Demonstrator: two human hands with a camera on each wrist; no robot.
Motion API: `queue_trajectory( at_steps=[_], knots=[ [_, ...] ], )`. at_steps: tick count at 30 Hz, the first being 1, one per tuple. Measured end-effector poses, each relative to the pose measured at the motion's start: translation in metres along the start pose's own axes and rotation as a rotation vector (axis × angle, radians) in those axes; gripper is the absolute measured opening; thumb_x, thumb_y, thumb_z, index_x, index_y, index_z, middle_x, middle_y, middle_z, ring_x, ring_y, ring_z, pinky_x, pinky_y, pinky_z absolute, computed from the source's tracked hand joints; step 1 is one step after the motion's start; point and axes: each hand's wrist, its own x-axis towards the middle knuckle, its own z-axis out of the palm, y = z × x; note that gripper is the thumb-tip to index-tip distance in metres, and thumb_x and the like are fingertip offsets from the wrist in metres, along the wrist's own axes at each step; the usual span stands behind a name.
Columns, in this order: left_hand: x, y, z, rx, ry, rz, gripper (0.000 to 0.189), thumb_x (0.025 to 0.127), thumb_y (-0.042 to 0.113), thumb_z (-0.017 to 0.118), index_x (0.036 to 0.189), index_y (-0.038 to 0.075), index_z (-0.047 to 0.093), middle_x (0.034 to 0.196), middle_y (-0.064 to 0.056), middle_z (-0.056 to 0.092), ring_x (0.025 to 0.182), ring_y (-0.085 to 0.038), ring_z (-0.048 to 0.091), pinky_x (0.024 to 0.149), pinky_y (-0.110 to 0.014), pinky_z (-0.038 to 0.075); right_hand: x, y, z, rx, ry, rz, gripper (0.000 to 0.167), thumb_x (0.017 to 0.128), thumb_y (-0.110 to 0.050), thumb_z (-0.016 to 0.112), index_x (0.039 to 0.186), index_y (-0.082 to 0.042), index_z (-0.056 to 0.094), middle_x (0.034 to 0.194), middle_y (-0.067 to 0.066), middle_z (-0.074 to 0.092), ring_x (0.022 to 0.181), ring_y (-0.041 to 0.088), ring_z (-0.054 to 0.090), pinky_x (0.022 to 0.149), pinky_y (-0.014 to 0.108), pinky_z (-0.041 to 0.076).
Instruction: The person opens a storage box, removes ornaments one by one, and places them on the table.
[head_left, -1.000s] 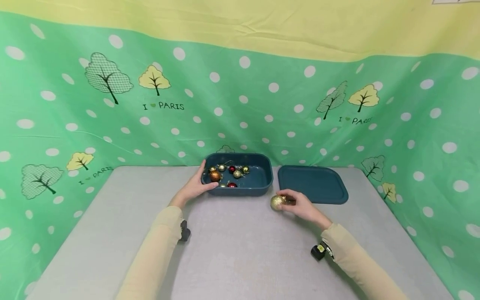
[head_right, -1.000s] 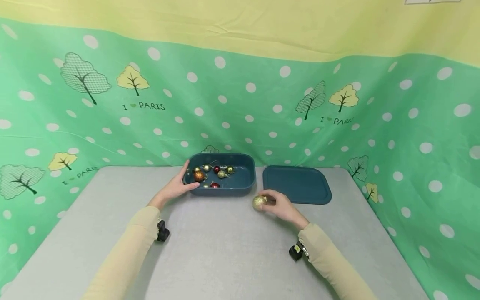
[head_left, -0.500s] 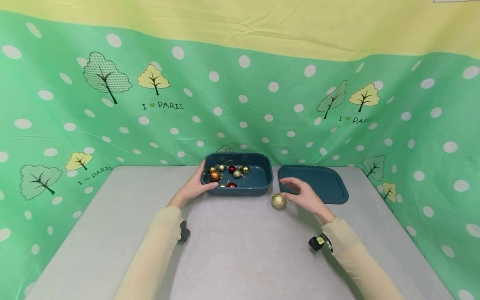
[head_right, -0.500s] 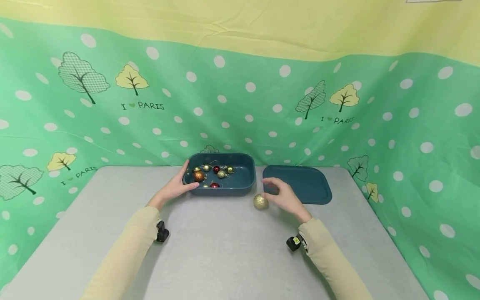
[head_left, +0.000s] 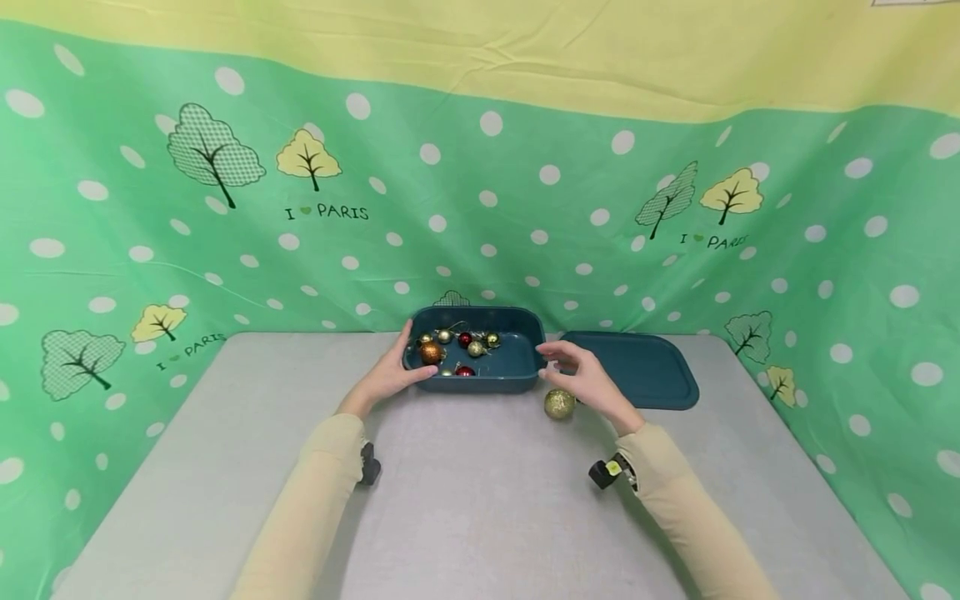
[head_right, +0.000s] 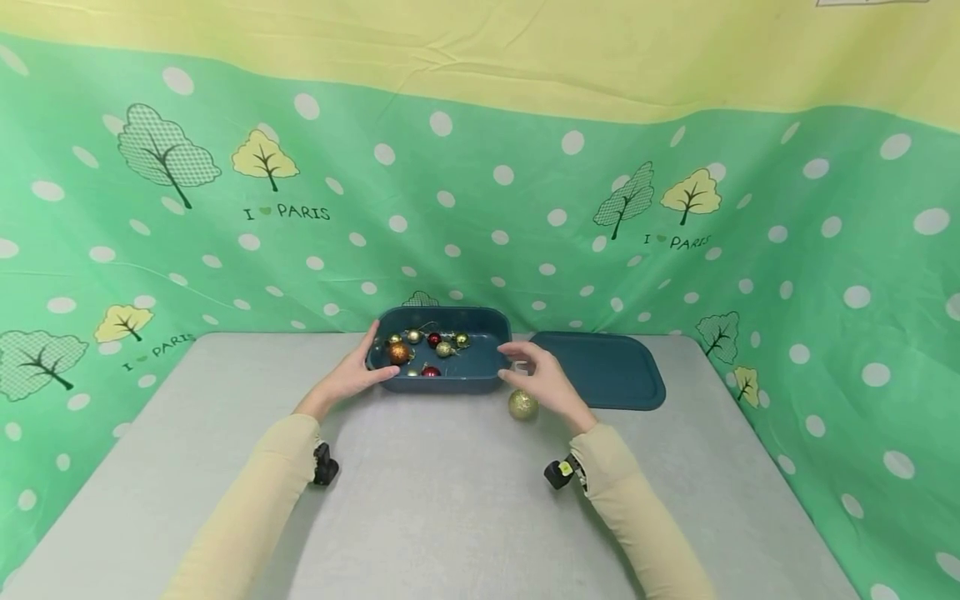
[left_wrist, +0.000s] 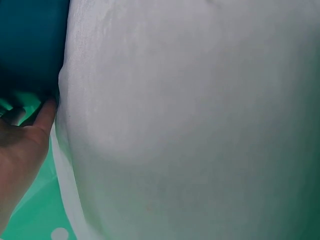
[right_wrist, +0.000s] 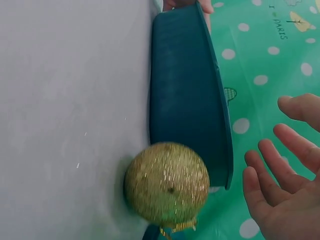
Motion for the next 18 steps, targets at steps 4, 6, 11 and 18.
queue_trajectory(
  at_steps=[4, 6, 11, 18],
  knots=[
    [-0.003, 0.006, -0.001, -0.004, -0.003, -0.003, 0.106, 0.088, 0.034, 0.071, 0.155, 0.017, -0.009, 0.16, -0.017, -0.002, 0.144, -0.039, 0.004, 0.113, -0.056, 0.011, 0.004, -0.008, 0.007, 0.01, -0.017, 0.01, 0.041, 0.092, -0.002, 0.064, 0.13, 0.009, 0.053, 0.128, 0.024, 0.055, 0.118, 0.044, 0.05, 0.1, 0.051, 0.04],
    [-0.003, 0.007, -0.002, 0.004, -0.003, -0.011, 0.106, 0.088, 0.032, 0.071, 0.155, 0.017, -0.009, 0.16, -0.017, -0.002, 0.144, -0.039, 0.005, 0.113, -0.055, 0.011, 0.008, -0.002, 0.011, 0.024, -0.026, 0.002, 0.041, 0.093, -0.005, 0.064, 0.13, 0.006, 0.054, 0.128, 0.021, 0.055, 0.118, 0.045, 0.049, 0.1, 0.048, 0.041],
    [-0.001, 0.002, -0.001, 0.015, 0.002, -0.019, 0.107, 0.087, 0.033, 0.072, 0.155, 0.019, -0.009, 0.16, -0.015, -0.002, 0.144, -0.038, 0.005, 0.113, -0.054, 0.012, 0.019, 0.009, 0.025, 0.031, -0.053, -0.029, 0.037, 0.094, -0.009, 0.064, 0.129, 0.001, 0.056, 0.128, 0.017, 0.056, 0.117, 0.044, 0.05, 0.1, 0.043, 0.043],
    [-0.002, 0.005, -0.002, 0.031, -0.005, -0.009, 0.109, 0.086, 0.039, 0.071, 0.155, 0.018, -0.01, 0.159, -0.02, -0.002, 0.143, -0.043, 0.005, 0.112, -0.058, 0.011, 0.032, 0.008, 0.038, 0.041, -0.077, -0.057, 0.036, 0.093, -0.01, 0.065, 0.128, -0.002, 0.058, 0.131, 0.021, 0.054, 0.118, 0.04, 0.052, 0.098, 0.041, 0.044]
  ],
)
